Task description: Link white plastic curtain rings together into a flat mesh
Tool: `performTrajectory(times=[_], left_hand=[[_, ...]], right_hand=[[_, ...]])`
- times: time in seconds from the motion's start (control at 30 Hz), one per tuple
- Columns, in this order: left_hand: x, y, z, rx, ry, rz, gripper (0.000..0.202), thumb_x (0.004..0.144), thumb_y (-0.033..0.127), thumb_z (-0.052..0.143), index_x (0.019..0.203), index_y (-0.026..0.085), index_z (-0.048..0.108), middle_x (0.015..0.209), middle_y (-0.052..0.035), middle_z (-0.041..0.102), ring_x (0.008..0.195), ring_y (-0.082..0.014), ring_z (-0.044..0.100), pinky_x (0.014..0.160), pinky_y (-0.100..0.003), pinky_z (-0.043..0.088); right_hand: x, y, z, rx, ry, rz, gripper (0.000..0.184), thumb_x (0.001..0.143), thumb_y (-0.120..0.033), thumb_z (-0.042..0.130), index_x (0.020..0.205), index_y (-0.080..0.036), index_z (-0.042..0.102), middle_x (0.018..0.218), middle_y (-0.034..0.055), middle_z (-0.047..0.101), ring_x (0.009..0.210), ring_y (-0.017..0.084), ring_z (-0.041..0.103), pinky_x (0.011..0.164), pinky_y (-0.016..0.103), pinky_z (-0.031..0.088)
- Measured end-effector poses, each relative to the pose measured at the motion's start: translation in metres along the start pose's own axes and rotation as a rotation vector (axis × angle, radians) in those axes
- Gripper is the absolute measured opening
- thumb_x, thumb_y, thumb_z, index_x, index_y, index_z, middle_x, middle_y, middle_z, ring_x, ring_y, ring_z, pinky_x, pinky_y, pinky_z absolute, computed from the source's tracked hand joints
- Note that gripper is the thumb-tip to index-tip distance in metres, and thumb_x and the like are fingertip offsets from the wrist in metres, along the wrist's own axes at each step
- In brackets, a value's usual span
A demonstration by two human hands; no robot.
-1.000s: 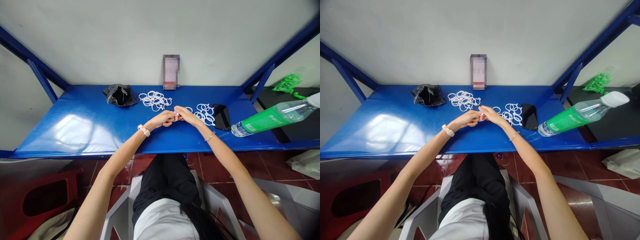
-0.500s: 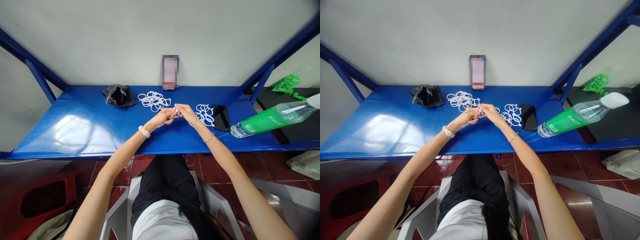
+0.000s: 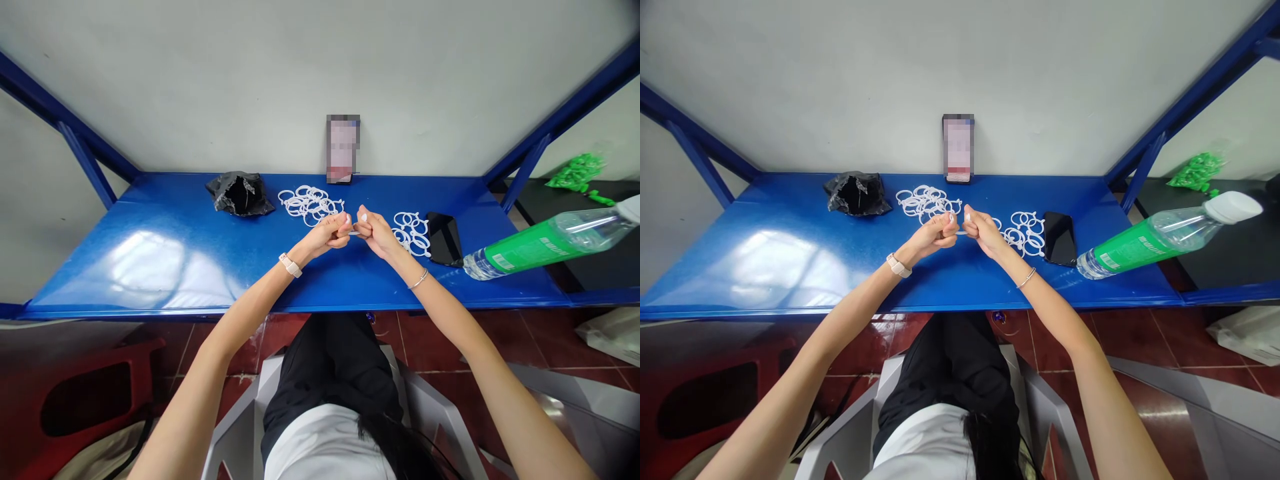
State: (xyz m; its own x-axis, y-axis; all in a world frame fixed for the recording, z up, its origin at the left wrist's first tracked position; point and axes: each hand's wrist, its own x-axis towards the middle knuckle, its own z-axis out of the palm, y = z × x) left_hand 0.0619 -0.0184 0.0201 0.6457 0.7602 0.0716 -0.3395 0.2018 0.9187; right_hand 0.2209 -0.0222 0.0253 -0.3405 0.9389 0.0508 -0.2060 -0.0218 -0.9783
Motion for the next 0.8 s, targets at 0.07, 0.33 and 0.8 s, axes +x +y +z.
performTrajectory(times=[0.07,0.33,0.8], left_hand=[[0.0,0.001,-0.002,0.036,0.024,0.012,0.061,0.083,0.066,0.068,0.062,0.018,0.037,0.049,0.0101,0.025,0.036,-0.0013,0.021,0.04,-0.017,0.017],[-0.005,0.009,-0.039,0.462,0.246,0.143,0.049,0.094,0.063,0.053,0.079,0.017,0.055,0.059,0.006,0.036,0.046,-0.0069,0.038,0.047,-0.021,0.031],[-0.012,0.016,-0.062,1.657,0.534,0.1,0.031,0.099,0.015,0.036,0.112,0.016,0.064,0.12,-0.0138,0.06,0.106,-0.0257,0.059,0.07,-0.031,0.047]], right_hand=[[0.0,0.0,-0.002,-0.017,-0.001,-0.011,0.065,0.073,-0.075,0.07,0.057,-0.022,0.035,0.05,-0.01,0.022,0.048,0.006,0.017,0.048,0.025,0.018],[-0.002,-0.013,-0.043,-0.44,0.083,-0.163,0.026,0.088,-0.043,0.061,0.103,-0.023,0.068,0.104,0.005,0.071,0.076,0.016,0.06,0.071,0.032,0.048],[-0.008,-0.017,-0.078,-1.497,-0.228,0.042,0.02,0.085,-0.033,0.053,0.09,-0.02,0.067,0.107,0.0131,0.063,0.108,0.034,0.051,0.091,0.05,0.041]])
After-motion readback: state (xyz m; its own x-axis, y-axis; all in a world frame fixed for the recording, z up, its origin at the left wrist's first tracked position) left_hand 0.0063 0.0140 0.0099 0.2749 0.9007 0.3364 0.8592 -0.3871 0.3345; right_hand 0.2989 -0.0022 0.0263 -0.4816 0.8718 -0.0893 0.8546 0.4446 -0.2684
